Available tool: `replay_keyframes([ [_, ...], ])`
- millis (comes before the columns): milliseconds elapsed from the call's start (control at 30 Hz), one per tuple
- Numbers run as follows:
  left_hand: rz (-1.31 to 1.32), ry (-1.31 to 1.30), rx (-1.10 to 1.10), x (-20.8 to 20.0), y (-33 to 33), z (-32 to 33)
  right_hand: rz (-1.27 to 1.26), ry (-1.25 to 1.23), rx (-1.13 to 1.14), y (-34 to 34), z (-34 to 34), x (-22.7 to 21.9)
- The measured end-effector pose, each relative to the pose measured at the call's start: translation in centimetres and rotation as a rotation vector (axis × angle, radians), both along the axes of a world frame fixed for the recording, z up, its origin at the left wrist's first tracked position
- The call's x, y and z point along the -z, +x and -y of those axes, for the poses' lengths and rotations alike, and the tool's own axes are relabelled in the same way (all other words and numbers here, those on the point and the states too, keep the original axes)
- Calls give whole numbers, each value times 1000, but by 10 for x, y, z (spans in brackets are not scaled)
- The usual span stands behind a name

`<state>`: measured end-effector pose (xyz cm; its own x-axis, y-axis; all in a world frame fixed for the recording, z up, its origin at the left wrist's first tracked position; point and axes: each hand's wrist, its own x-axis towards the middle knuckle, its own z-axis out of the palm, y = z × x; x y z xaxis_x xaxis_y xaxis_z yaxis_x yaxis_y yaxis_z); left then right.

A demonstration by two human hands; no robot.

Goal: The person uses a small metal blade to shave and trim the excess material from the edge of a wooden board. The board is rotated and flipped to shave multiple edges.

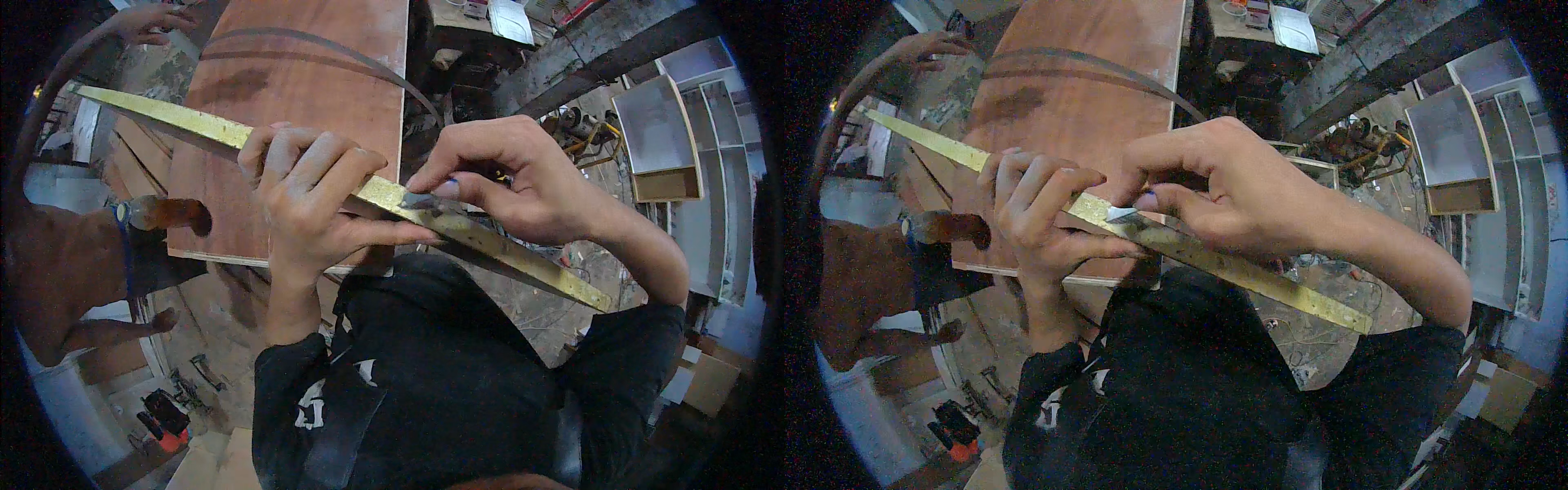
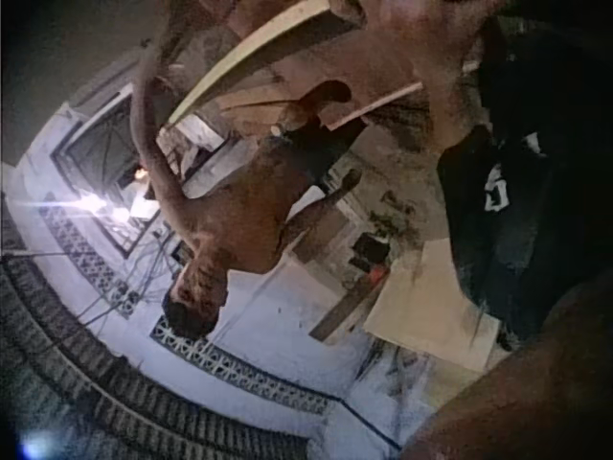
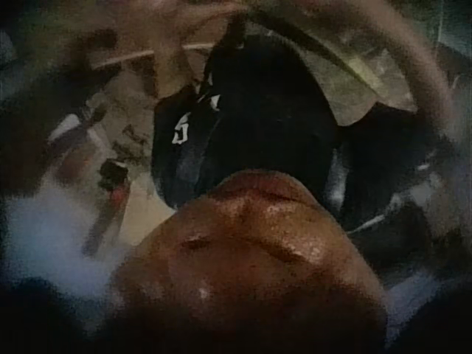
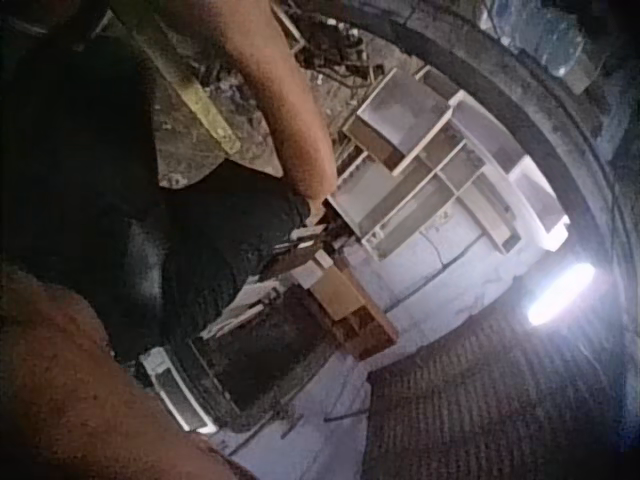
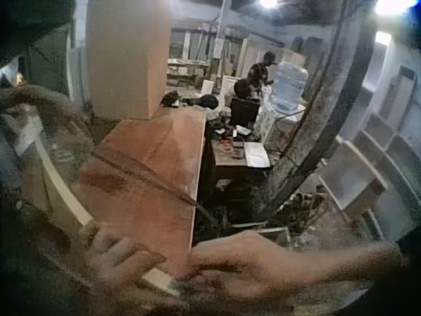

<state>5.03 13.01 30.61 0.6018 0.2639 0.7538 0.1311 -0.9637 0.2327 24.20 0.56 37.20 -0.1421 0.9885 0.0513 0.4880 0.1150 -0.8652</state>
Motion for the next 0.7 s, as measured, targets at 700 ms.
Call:
replay_keyframes([
  [700,-6,23,-32,3,-9,11,270,323,34,0,30,3],
])
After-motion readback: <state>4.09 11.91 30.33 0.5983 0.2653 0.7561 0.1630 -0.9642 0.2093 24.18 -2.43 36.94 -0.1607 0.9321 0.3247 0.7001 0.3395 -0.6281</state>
